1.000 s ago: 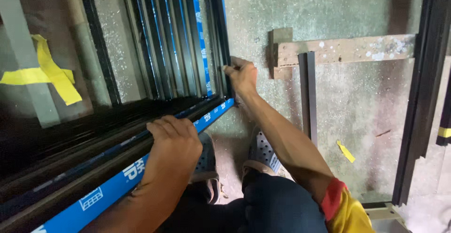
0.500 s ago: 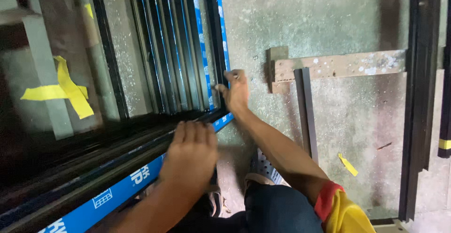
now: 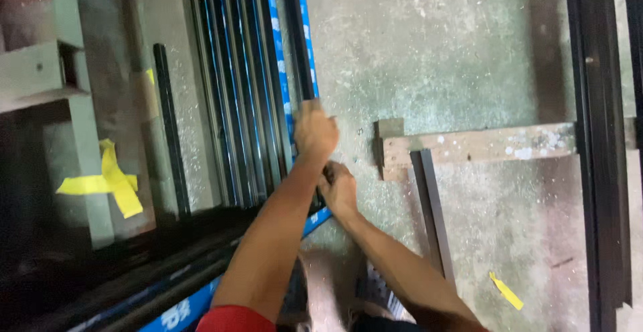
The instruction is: The person uses a miter saw to cut black metal frame pieces. After each cut, the person places the cut piece into a blue frame jig to assemble the frame.
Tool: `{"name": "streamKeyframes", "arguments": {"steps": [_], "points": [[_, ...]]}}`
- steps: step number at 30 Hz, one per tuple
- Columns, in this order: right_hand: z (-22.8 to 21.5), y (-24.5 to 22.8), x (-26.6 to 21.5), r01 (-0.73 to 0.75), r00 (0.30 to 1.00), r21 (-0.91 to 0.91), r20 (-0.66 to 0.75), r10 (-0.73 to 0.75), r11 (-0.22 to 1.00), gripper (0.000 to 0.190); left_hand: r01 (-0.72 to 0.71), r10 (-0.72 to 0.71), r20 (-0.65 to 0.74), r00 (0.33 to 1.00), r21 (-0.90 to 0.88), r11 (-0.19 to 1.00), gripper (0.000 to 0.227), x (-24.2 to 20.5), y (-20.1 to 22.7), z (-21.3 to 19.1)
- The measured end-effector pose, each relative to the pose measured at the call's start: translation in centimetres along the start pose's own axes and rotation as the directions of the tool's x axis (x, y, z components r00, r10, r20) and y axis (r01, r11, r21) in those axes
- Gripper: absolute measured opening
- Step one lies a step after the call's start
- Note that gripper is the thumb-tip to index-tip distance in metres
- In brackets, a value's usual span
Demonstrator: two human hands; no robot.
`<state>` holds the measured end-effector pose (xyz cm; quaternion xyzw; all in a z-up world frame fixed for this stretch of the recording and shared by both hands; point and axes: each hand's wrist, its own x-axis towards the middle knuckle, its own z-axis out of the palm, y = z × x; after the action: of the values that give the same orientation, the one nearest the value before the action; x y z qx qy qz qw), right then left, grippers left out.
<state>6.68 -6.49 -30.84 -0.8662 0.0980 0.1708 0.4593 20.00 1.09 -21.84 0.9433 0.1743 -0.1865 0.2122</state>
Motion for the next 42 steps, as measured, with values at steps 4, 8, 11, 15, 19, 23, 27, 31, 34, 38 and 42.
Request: {"name": "streamKeyframes", "arguments": {"steps": [4,8,11,15,19,23,27,31,34,38,42], "points": [[-0.2,0.2,-0.2,-0.109,0.993,0.111,0.052,0.104,0.988,0.032,0.007,-0.015,-0.131,0.991,-0.062,0.998,0.066,3.1,-3.7,1.9],[-2.2,-2.0,-2.3,-0.067,0.998,0.237,0.026,0.063,0.969,0.036,-0.151,0.108,-0.341,0.934,-0.103,0.983,0.058,4.4,-4.8,2.5],[-2.8,-2.3,-2.6,-0.083,0.997,0.257,0.019,0.081,0.963,0.039,-0.08,0.01,-0.347,0.938,-0.189,0.979,0.05,6.0,-5.4,3.5],[-2.1,-2.0,-1.7,-0.07,0.997,0.282,-0.01,0.076,0.957,0.036,-0.058,0.012,-0.372,0.928,-0.111,0.992,0.052,7.7,-6.0,4.1],[-0.2,0.3,-0.5,-0.095,0.995,0.27,0.001,0.099,0.958,0.024,-0.044,0.01,-0.386,0.922,-0.08,0.996,0.045,8.5,-6.2,4.3],[0.0,-0.1,-0.3,-0.168,0.985,0.265,0.071,0.154,0.95,0.03,-0.014,-0.02,-0.323,0.946,-0.101,0.995,0.047,8.2,-6.0,3.6],[-2.4,-1.5,0.4,-0.116,0.988,0.292,0.131,0.081,0.949,0.039,0.035,-0.062,-0.31,0.949,-0.093,0.995,0.045,8.1,-5.5,3.5],[-2.3,-0.8,-0.3,-0.064,0.987,0.185,0.157,0.035,0.981,0.034,-0.005,0.005,-0.31,0.951,0.001,1.0,0.037,6.7,-5.1,2.2],[-2.8,-1.8,0.6,-0.182,0.976,0.242,0.163,0.145,0.953,0.045,-0.116,0.066,-0.391,0.918,-0.104,0.988,0.039,7.2,-4.5,0.8],[-3.4,-2.2,0.9,-0.208,0.966,0.265,0.205,0.156,0.941,0.036,-0.155,0.087,-0.377,0.922,-0.155,0.976,0.047,7.4,-4.1,-0.4],[-2.1,-0.3,1.2,-0.141,0.979,0.313,0.184,0.085,0.939,0.037,-0.092,0.044,-0.363,0.931,-0.116,0.989,0.048,7.5,-3.7,-0.3]]}}
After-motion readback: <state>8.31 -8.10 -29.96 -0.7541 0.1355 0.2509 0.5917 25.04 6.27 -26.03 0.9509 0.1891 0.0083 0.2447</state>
